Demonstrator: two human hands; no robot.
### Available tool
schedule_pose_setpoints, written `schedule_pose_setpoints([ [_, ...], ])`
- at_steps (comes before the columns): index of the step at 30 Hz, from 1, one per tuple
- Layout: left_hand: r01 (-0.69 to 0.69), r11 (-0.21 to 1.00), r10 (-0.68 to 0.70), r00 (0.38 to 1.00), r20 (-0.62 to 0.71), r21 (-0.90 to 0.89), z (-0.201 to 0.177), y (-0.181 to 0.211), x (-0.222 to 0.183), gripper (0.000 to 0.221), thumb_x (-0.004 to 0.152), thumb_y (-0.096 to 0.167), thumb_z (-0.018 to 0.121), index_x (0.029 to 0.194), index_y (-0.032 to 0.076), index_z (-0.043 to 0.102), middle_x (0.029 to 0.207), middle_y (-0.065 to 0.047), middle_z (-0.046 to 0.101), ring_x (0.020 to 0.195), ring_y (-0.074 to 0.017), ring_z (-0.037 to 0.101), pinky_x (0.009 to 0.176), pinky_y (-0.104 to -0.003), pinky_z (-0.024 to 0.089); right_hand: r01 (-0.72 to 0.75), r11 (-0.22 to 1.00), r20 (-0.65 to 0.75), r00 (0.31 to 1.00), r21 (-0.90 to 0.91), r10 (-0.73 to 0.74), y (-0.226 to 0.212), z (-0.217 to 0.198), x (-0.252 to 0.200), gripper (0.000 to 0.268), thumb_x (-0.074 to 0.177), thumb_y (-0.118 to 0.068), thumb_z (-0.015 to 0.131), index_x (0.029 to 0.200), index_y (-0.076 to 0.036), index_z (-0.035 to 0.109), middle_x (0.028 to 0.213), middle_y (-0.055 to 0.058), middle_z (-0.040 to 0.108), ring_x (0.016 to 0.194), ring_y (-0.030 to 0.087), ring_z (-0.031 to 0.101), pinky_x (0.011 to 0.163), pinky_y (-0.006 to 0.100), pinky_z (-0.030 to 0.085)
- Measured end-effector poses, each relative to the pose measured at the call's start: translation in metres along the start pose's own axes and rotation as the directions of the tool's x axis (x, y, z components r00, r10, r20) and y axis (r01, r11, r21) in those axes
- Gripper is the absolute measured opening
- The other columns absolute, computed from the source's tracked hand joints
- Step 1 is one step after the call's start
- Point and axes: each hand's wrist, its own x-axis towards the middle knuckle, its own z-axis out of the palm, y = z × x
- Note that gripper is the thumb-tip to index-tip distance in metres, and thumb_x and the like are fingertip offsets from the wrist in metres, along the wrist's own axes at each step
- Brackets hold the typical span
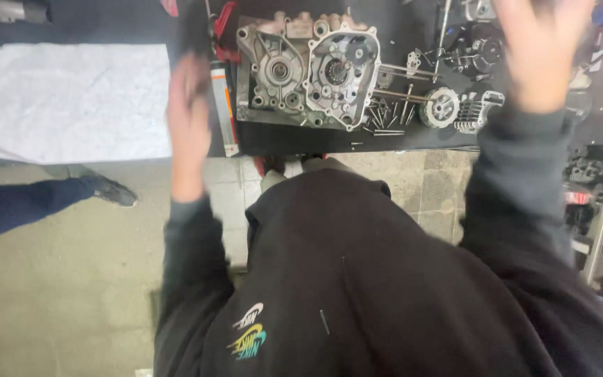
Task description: The person uses a metal file to scrape and clean the surface of a disassembled engine casing on a workbench. After filing, they wipe the casing with a cloth to remove debris. The person then moves to the floor to briefly inspect a motorcycle tire held by another individual.
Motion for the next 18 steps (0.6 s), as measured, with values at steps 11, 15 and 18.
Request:
schedule_pose_setpoints([
  [11, -0.195, 0.825, 0.039, 0.956, 0.292, 0.531, 0.116, 0.078, 0.009, 0.051, 0.088, 0.013, 0.077, 0.136, 0.005, 0.062, 0.118, -0.015, 0.070, 0.111, -0.0352, 0.064, 0.097, -0.043, 0.050, -0.401, 0.879, -0.363, 0.803, 0.257, 0.473, 0.203, -0.013, -0.248, 0.016, 0.111, -0.013, 0.061, 0.100, -0.005, 0.053, 0.077, -0.002, 0.051, 0.064, 0.008, 0.045, 0.058, 0.026, 0.038],
  [15, -0.422, 0.719, 0.256, 0.899, 0.354, 0.552, 0.175, 0.050, 0.057, 0.053, 0.085, 0.016, 0.076, 0.134, 0.005, 0.061, 0.116, -0.015, 0.072, 0.110, -0.0346, 0.065, 0.096, -0.042, 0.047, -0.377, 0.886, -0.298, 0.842, 0.271, 0.450, 0.216, -0.023, -0.243, 0.016, 0.110, -0.011, 0.060, 0.097, -0.005, 0.053, 0.075, -0.002, 0.053, 0.064, 0.007, 0.048, 0.059, 0.025, 0.040],
  [18, -0.327, 0.692, 0.040, 0.907, 0.418, 0.643, 0.192, 0.028, 0.068, 0.033, 0.090, 0.011, 0.074, 0.123, 0.011, 0.070, 0.094, -0.011, 0.074, 0.093, -0.0324, 0.070, 0.084, -0.044, 0.049, -0.368, 0.904, -0.227, 0.882, 0.218, 0.414, 0.227, -0.039, -0.248, 0.014, 0.109, -0.009, 0.060, 0.098, -0.003, 0.054, 0.076, -0.001, 0.054, 0.066, 0.007, 0.049, 0.061, 0.024, 0.041],
])
